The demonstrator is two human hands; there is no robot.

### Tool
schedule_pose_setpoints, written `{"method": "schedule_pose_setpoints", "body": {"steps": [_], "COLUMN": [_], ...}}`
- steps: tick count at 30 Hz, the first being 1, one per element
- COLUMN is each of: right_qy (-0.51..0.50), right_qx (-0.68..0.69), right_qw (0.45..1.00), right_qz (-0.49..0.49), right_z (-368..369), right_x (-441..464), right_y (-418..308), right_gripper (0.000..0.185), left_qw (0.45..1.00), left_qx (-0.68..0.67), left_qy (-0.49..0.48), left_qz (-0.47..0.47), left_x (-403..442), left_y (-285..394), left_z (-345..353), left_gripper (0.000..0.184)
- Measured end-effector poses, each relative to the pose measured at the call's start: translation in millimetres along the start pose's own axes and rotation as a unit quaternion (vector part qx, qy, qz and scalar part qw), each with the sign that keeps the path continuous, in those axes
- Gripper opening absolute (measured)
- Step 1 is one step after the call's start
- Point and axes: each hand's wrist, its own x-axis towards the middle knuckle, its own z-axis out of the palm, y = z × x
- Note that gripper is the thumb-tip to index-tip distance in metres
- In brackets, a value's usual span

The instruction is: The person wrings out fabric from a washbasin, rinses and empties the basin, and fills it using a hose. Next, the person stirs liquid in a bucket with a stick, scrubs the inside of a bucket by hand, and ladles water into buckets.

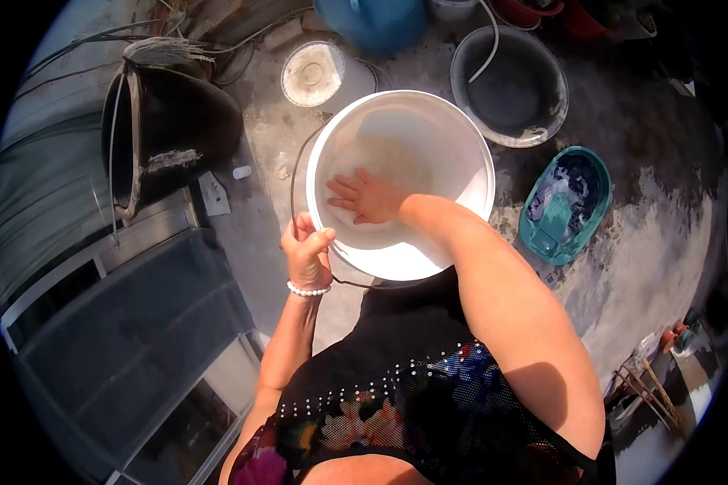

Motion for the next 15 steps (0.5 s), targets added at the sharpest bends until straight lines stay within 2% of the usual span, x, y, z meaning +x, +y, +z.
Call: {"method": "schedule_pose_setpoints", "body": {"steps": [1, 5, 6, 7, 8, 10, 14, 15], "right_qy": [-0.047, -0.06, -0.178, -0.292, -0.3, -0.28, -0.314, -0.289], "right_qx": [-0.002, -0.056, -0.028, 0.001, 0.002, 0.079, 0.07, 0.059], "right_qw": [0.99, 0.993, 0.982, 0.938, 0.936, 0.913, 0.899, 0.909], "right_qz": [-0.135, -0.086, 0.05, 0.184, 0.185, 0.286, 0.297, 0.293], "right_z": [11, 75, 94, 113, 126, 155, 257, 291], "right_x": [-2, 6, 17, 24, 25, 18, 11, 12], "right_y": [2, 36, 48, 60, 76, 108, 174, 192], "right_gripper": [0.065, 0.063, 0.059, 0.055, 0.055, 0.049, 0.046, 0.044], "left_qw": [1.0, 0.999, 0.999, 0.998, 0.997, 0.996, 0.998, 0.997], "left_qx": [0.015, -0.005, -0.008, -0.015, -0.024, -0.027, 0.019, 0.063], "left_qy": [-0.008, 0.017, 0.019, 0.029, 0.039, 0.049, 0.039, 0.011], "left_qz": [-0.002, -0.044, -0.049, -0.054, -0.059, -0.065, -0.055, -0.049], "left_x": [8, 55, 69, 84, 100, 135, 214, 233], "left_y": [-14, -70, -85, -104, -124, -165, -260, -281], "left_z": [-10, -43, -53, -63, -73, -97, -157, -175], "left_gripper": [0.023, 0.022, 0.022, 0.022, 0.021, 0.022, 0.024, 0.025]}}
